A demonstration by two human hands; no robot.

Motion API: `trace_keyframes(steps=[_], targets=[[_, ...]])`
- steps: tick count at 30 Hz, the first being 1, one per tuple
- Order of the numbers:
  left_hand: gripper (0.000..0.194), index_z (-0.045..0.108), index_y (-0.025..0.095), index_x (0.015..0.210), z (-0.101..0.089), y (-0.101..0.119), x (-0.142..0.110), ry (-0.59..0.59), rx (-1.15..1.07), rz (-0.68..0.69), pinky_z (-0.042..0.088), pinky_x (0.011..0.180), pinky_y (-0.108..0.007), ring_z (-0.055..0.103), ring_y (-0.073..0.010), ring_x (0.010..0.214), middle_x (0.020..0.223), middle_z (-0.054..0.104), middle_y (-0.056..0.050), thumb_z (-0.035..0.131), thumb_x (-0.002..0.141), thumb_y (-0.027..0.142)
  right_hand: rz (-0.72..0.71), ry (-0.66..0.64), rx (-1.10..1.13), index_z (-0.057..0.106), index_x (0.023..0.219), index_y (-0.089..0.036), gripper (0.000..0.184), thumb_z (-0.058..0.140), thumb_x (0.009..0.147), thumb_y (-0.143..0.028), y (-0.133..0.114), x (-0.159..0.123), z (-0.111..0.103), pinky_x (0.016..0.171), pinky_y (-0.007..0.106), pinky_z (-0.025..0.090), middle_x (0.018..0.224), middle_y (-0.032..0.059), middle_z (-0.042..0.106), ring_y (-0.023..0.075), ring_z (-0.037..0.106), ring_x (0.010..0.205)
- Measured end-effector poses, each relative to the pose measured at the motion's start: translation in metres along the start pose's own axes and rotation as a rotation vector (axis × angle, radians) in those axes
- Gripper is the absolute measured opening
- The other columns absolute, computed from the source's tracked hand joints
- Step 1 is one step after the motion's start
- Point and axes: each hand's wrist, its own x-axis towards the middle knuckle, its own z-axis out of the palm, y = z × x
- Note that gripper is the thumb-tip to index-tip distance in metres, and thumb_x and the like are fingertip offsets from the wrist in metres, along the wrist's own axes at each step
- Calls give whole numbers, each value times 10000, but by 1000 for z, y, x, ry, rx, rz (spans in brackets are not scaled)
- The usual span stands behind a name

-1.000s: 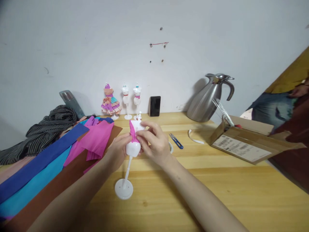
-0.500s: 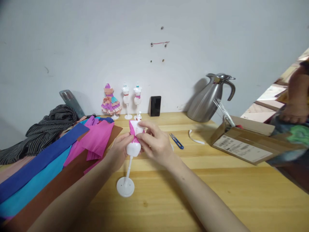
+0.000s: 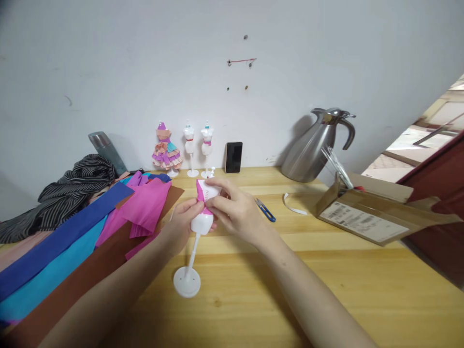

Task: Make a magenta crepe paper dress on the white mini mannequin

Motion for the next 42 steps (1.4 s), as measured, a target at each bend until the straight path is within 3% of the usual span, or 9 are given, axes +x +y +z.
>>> trace_keyframes(steps=[8,17,27,35,38,42], targets=[[331,605,136,820,4,0,-1,40,58,6,525,576,-280,615,-149,550,655,636,-24,636,768,461,43,-24,-42,629,925,-204,119,553,893,-118,-3,0,0,741,359,569,1257,136,561,223,636,1011],[219,599,144,739,6,1,-3,28,141,119,451,569,-203,552,-116,618,671,566,-16,588,807,352,256,-9,-28,570,1133,-213,324,530,845,-71,-19,3,2,663,338,579,1298,142,531,187,666,833],[252,603,141,717,9,4,-3,77,90,58,493,569,-246,575,-137,586,638,591,-22,609,766,388,264,-13,31,562,1199,-230,404,539,842,-43,-22,6,-2,719,346,591,1358,141,485,165,658,821],[294,651,129,764,3,-2,0,52,100,29,496,546,-255,609,-154,566,657,626,-44,620,772,421,217,-23,53,576,1200,-237,374,557,860,-85,-16,5,-6,658,341,594,1340,141,502,127,633,700],[299,652,131,739,4,-2,-1,63,88,19,482,526,-247,601,-154,563,649,631,-50,640,755,430,215,-31,28,582,1183,-222,339,549,870,-98,-17,6,-8,668,351,590,1333,154,506,145,645,735],[304,645,127,729,5,-1,-1,60,94,28,471,510,-244,596,-153,550,621,621,-41,634,753,430,173,-46,11,619,1022,-191,190,539,882,-92,-18,8,-7,670,333,576,1327,162,509,160,656,800]])
